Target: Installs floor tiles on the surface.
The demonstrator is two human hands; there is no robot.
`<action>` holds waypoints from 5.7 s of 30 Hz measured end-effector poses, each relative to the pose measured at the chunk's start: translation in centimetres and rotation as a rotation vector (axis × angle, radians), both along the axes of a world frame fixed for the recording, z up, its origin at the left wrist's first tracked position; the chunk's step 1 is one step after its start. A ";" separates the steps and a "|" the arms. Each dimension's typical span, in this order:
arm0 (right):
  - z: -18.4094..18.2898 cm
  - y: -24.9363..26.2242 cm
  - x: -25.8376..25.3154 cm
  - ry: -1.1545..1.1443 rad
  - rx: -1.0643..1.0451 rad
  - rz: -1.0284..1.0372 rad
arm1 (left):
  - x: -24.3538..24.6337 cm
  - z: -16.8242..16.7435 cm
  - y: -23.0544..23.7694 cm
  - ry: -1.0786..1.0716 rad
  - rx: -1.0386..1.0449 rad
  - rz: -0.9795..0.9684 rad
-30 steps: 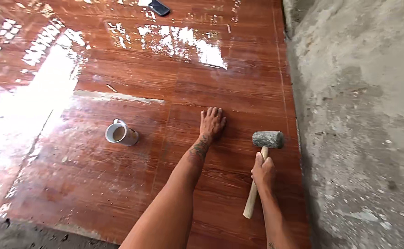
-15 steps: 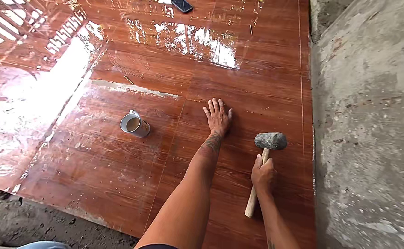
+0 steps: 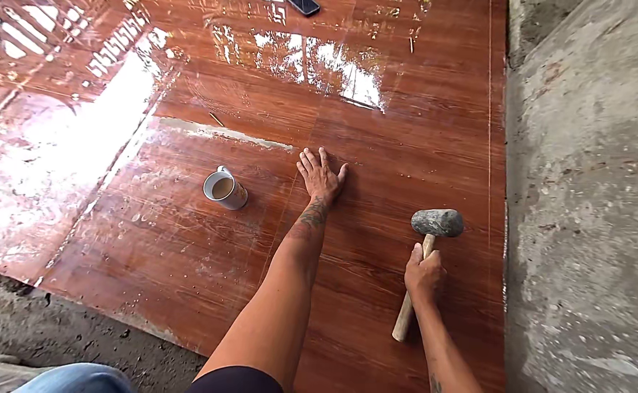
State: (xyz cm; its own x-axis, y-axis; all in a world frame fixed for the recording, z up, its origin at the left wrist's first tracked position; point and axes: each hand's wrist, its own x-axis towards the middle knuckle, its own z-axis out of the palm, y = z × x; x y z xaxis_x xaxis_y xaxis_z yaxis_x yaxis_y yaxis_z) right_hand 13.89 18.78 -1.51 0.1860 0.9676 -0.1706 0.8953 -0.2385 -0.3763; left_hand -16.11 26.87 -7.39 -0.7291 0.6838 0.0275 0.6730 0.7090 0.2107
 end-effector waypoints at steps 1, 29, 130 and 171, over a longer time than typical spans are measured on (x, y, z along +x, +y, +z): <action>0.1 0.0 0.0 0.000 0.001 -0.002 | 0.1 0.2 0.1 -0.004 0.002 0.026; 0.7 0.5 -1.3 0.005 -0.036 0.054 | 9.4 -0.1 -18.9 0.030 -0.012 0.256; -0.3 -21.3 0.9 0.166 -0.135 1.054 | 4.5 -0.6 -19.8 0.077 -0.165 -0.126; 1.7 -2.6 -1.8 0.136 -0.246 0.407 | 4.2 0.2 -19.2 0.081 -0.104 -0.200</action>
State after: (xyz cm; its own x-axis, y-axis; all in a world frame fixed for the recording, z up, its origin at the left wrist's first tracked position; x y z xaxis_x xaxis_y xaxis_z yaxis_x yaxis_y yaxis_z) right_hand 12.05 16.14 0.17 -0.2382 0.8852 -0.3997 0.8807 0.0235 -0.4730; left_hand -11.94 7.69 -7.15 -0.5770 0.8168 0.0020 0.8140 0.5749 0.0830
